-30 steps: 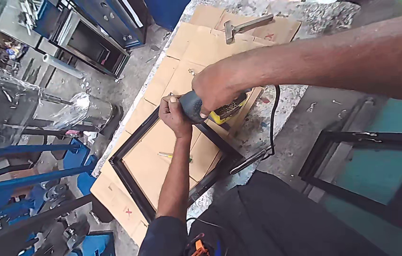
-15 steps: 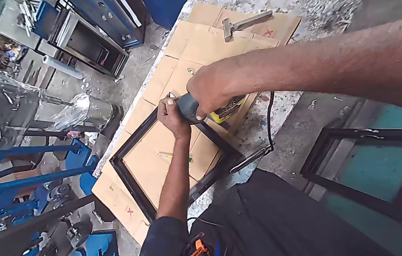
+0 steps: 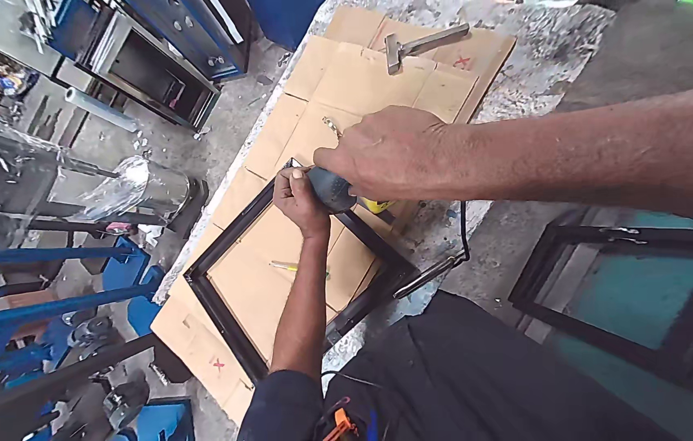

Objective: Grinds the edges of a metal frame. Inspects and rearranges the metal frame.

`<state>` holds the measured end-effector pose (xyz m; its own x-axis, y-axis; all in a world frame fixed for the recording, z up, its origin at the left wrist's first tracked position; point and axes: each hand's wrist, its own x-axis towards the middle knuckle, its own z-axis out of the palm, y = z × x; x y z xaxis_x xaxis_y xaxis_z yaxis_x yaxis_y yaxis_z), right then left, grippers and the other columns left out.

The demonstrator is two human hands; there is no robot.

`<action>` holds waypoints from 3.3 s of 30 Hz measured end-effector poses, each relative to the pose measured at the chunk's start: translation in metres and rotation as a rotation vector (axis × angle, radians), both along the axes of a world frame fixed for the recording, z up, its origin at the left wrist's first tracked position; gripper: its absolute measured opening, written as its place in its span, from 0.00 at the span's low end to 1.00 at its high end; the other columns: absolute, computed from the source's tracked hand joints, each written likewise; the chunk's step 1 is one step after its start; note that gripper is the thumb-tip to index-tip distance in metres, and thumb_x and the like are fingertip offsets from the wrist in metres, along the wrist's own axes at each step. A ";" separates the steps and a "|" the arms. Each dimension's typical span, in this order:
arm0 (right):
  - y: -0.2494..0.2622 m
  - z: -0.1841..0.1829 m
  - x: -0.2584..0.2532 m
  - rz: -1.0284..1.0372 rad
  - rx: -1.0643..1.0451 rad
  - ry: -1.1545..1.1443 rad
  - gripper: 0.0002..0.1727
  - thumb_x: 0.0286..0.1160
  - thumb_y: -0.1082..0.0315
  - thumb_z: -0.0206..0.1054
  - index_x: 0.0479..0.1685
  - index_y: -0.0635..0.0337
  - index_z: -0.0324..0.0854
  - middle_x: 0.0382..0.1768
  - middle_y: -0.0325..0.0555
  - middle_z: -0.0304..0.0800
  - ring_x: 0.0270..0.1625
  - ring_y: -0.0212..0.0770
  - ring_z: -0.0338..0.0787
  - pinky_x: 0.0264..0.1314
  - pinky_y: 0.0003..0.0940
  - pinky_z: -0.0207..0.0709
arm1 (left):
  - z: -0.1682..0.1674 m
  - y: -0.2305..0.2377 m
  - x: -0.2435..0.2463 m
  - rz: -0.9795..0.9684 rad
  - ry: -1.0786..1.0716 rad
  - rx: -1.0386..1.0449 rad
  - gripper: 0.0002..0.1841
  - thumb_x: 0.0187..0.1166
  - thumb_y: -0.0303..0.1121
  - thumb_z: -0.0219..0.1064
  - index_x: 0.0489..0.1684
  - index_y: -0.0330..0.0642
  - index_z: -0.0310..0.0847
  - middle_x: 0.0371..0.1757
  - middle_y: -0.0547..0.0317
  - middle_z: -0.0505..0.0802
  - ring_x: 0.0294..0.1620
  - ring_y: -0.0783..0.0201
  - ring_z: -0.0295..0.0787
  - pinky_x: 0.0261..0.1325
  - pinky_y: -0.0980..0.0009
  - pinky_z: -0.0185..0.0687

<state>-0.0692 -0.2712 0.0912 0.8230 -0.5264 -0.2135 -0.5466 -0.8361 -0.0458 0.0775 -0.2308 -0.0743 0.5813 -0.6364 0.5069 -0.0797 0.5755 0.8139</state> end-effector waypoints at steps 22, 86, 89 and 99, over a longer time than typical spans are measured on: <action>-0.018 -0.002 0.012 -0.235 0.597 0.120 0.33 0.61 0.43 0.85 0.58 0.57 0.84 0.21 0.43 0.85 0.20 0.40 0.83 0.26 0.42 0.81 | 0.001 0.006 0.003 -0.115 -0.023 -0.036 0.17 0.88 0.40 0.52 0.34 0.40 0.82 0.27 0.61 0.89 0.30 0.68 0.89 0.37 0.68 0.89; 0.141 0.042 -0.107 -0.534 0.470 0.100 0.26 0.73 0.38 0.74 0.31 0.54 0.84 0.15 0.40 0.82 0.16 0.39 0.83 0.24 0.44 0.83 | 0.041 0.114 -0.103 -0.465 0.030 -0.022 0.14 0.85 0.37 0.54 0.30 0.41 0.79 0.23 0.61 0.86 0.25 0.68 0.85 0.32 0.69 0.85; 0.145 0.038 -0.115 -0.560 0.480 0.091 0.26 0.73 0.38 0.74 0.29 0.54 0.84 0.15 0.41 0.81 0.16 0.39 0.82 0.23 0.43 0.81 | 0.034 0.113 -0.109 -0.479 0.009 -0.017 0.13 0.85 0.36 0.54 0.30 0.42 0.79 0.23 0.62 0.86 0.25 0.69 0.85 0.33 0.69 0.86; 0.142 0.029 -0.123 -0.582 0.491 0.063 0.27 0.72 0.38 0.74 0.31 0.56 0.84 0.15 0.41 0.82 0.16 0.39 0.83 0.23 0.43 0.83 | 0.029 0.107 -0.115 -0.501 -0.002 -0.011 0.13 0.85 0.36 0.54 0.31 0.41 0.78 0.23 0.61 0.86 0.25 0.68 0.86 0.33 0.68 0.86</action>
<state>-0.1926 -0.1296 0.1202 0.4200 -0.7039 -0.5728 -0.9070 -0.3037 -0.2918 -0.0370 -0.1235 -0.0451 0.2051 -0.8315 0.5162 0.2072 0.5524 0.8074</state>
